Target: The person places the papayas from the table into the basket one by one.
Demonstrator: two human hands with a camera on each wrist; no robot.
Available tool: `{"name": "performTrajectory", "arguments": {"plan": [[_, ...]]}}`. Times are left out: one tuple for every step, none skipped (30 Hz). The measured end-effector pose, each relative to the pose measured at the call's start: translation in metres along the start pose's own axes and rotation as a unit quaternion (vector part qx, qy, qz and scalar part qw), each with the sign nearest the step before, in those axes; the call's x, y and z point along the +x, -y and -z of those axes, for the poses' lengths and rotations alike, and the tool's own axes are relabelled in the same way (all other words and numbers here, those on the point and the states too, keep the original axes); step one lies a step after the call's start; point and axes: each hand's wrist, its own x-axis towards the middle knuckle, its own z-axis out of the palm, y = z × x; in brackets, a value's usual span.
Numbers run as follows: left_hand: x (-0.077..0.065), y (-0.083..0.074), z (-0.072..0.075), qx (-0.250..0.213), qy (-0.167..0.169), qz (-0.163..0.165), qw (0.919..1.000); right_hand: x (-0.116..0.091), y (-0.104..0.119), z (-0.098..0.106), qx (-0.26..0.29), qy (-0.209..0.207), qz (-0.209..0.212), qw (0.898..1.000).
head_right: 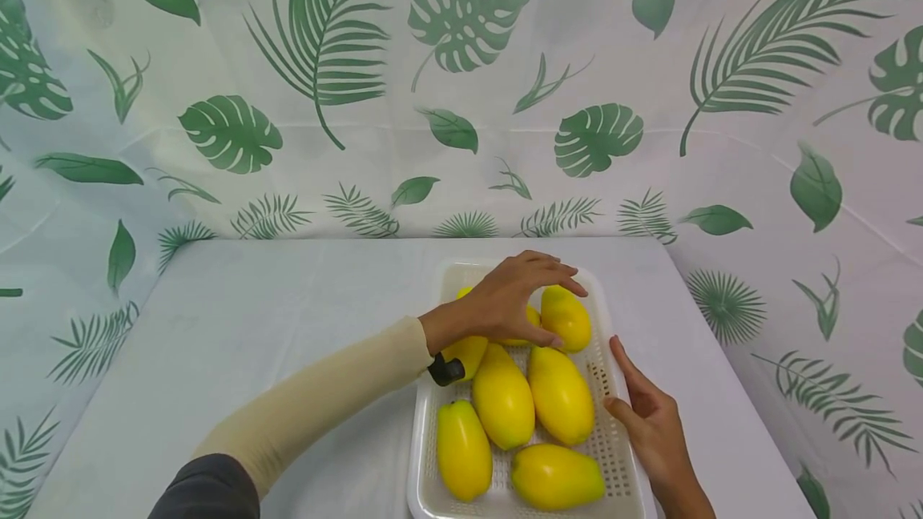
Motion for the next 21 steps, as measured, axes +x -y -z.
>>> {"name": "performTrajectory", "arguments": {"plan": [[-0.001,0.0,0.001,0.0,-0.003,0.001,1.0,0.001,0.0,0.0,0.001,0.001,0.001,1.0],[-0.002,0.001,0.003,-0.001,-0.006,0.002,1.0,0.002,0.0,0.001,0.001,0.002,0.002,1.0],[-0.004,0.001,0.004,-0.001,-0.01,0.003,0.9999,0.004,0.0,0.001,0.002,0.003,0.003,1.0],[-0.005,0.002,0.005,-0.001,-0.013,0.004,0.9999,0.005,0.0,0.001,0.002,0.004,0.004,1.0],[-0.007,0.003,0.006,-0.002,-0.018,0.005,0.9998,0.006,0.0,0.002,0.004,0.005,0.004,1.0],[-0.009,0.004,0.007,-0.003,-0.022,0.007,0.9997,0.007,0.0,0.002,0.004,0.005,0.004,1.0],[-0.01,0.004,0.008,-0.005,-0.026,0.01,0.9996,0.008,0.0,0.002,0.005,0.006,0.003,1.0],[-0.012,0.005,0.008,-0.007,-0.031,0.012,0.9994,0.009,0.0,0.003,0.005,0.006,0.002,1.0],[-0.014,0.005,0.009,-0.011,-0.037,0.015,0.9992,0.01,0.0,0.003,0.005,0.007,0.0,1.0],[-0.016,0.006,0.01,-0.016,-0.042,0.019,0.9988,0.011,0.0,0.004,0.005,0.007,-0.001,1.0],[-0.018,0.006,0.01,-0.021,-0.048,0.022,0.9984,0.012,0.0,0.004,0.005,0.007,-0.003,1.0],[-0.02,0.007,0.011,-0.025,-0.055,0.024,0.9979,0.013,0.0,0.005,0.004,0.007,-0.003,1.0],[-0.022,0.008,0.012,-0.028,-0.061,0.027,0.9973,0.015,0.0,0.005,0.005,0.007,-0.003,1.0],[-0.024,0.009,0.013,-0.031,-0.067,0.029,0.9968,0.016,0.0,0.006,0.005,0.008,-0.003,1.0],[-0.026,0.009,0.014,-0.035,-0.074,0.03,0.9962,0.017,0.0,0.007,0.005,0.008,-0.003,1.0],[-0.028,0.01,0.015,-0.037,-0.079,0.031,0.9957,0.018,0.0,0.008,0.005,0.008,-0.003,1.0],[-0.03,0.011,0.016,-0.038,-0.084,0.032,0.9952,0.019,0.0,0.009,0.005,0.01,-0.005,1.0],[-0.032,0.011,0.017,-0.039,-0.087,0.033,0.9949,0.02,0.001,0.01,0.0,0.012,-0.01,1.0],[-0.034,0.012,0.019,-0.04,-0.087,0.037,0.9947,0.02,0.001,0.011,-0.004,0.014,-0.015,1.0],[-0.036,0.012,0.02,-0.04,-0.086,0.04,0.9947,0.021,0.001,0.011,-0.01,0.016,-0.019,1.0],[-0.038,0.012,0.021,-0.039,-0.083,0.044,0.9948,0.022,0.002,0.012,-0.016,0.019,-0.024,0.999]]}}
